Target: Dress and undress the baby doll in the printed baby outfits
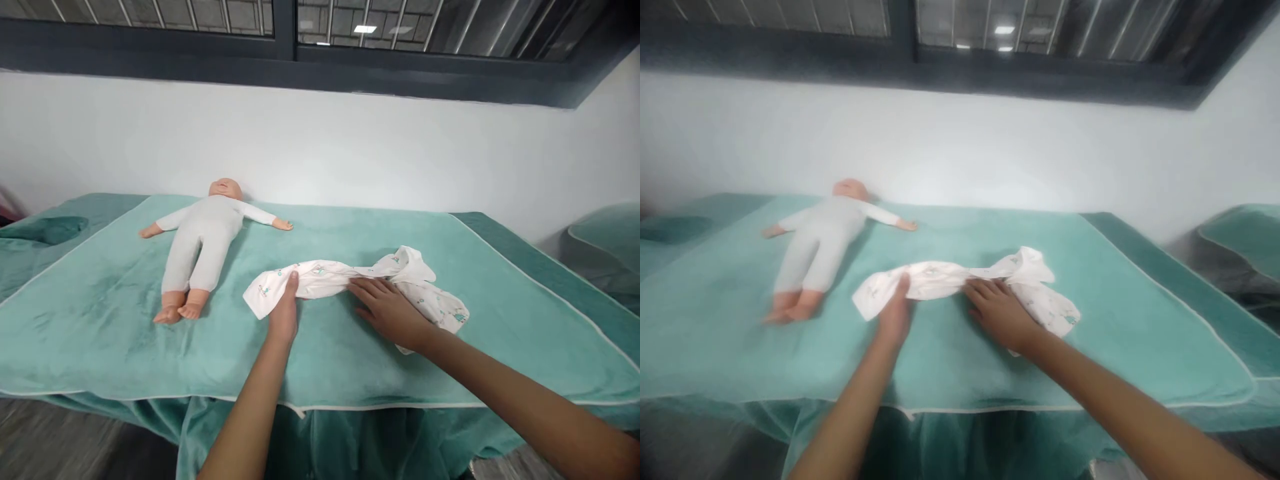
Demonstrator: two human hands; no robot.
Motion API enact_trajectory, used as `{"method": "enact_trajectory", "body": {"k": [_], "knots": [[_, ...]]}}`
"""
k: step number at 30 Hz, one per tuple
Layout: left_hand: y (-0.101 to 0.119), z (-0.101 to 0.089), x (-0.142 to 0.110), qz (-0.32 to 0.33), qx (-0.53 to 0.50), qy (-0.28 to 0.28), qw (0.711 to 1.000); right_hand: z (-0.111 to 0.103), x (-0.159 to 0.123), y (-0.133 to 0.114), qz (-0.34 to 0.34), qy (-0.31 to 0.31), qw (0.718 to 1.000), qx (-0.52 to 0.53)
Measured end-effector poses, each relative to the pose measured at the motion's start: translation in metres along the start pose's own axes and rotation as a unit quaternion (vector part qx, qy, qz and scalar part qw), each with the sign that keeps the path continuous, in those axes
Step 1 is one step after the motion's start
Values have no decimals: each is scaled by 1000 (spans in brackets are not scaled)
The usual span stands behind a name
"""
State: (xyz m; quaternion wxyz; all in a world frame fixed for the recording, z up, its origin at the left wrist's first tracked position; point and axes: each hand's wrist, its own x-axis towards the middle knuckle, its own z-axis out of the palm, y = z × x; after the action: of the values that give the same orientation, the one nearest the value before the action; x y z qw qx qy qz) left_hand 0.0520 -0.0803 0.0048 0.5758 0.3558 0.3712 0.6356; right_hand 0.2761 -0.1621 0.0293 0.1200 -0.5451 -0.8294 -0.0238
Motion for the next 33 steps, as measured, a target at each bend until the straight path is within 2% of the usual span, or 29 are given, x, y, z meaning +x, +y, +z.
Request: {"method": "enact_trajectory", "body": {"k": [2, 5, 7, 9, 12, 15, 17, 19, 20, 21, 23, 25, 26, 27, 29, 31, 33], "knots": [[-2, 1, 1, 5, -31, 24, 999, 4, -27, 28, 32, 2, 996, -80], [-3, 4, 2, 6, -78, 31, 996, -6, -59, 73, 95, -5, 983, -160], [-1, 6, 2, -7, -99, 36, 994, -17, -72, 96, 145, -15, 973, -181], [3, 4, 1, -20, -110, 54, 992, -26, -76, 108, 190, -14, 965, -178], [13, -8, -12, -20, -84, 85, 993, -34, -62, 100, 212, 53, 965, -146], [23, -30, -39, 0, 25, 112, 993, -32, -32, 74, 150, 131, 973, -114], [27, -44, -62, 59, 133, 159, 977, -25, -8, 59, 78, 127, 983, -108], [28, -50, -82, 181, 269, 203, 924, -15, 13, 51, 26, 100, 988, -111], [27, -49, -88, 251, 339, 196, 885, -11, 22, 48, 16, 87, 990, -110], [26, -46, -92, 314, 403, 162, 844, -7, 29, 46, 19, 81, 991, -107], [22, -33, -90, 391, 501, 41, 771, -6, 38, 37, 42, 93, 991, -84], [19, -15, -77, 400, 560, -69, 723, -14, 40, 20, 60, 142, 988, -32], [18, -7, -69, 386, 580, -103, 710, -20, 39, 9, 62, 175, 983, 6], [17, 0, -60, 365, 595, -128, 705, -26, 37, -2, 55, 207, 976, 47], [19, 10, -45, 312, 608, -161, 712, -33, 29, -18, 32, 251, 961, 112], [27, 12, -33, 260, 591, -168, 745, -27, 18, -19, 30, 273, 951, 142], [43, 9, -27, 224, 553, -133, 792, -8, 1, -2, 72, 274, 947, 148]]}}
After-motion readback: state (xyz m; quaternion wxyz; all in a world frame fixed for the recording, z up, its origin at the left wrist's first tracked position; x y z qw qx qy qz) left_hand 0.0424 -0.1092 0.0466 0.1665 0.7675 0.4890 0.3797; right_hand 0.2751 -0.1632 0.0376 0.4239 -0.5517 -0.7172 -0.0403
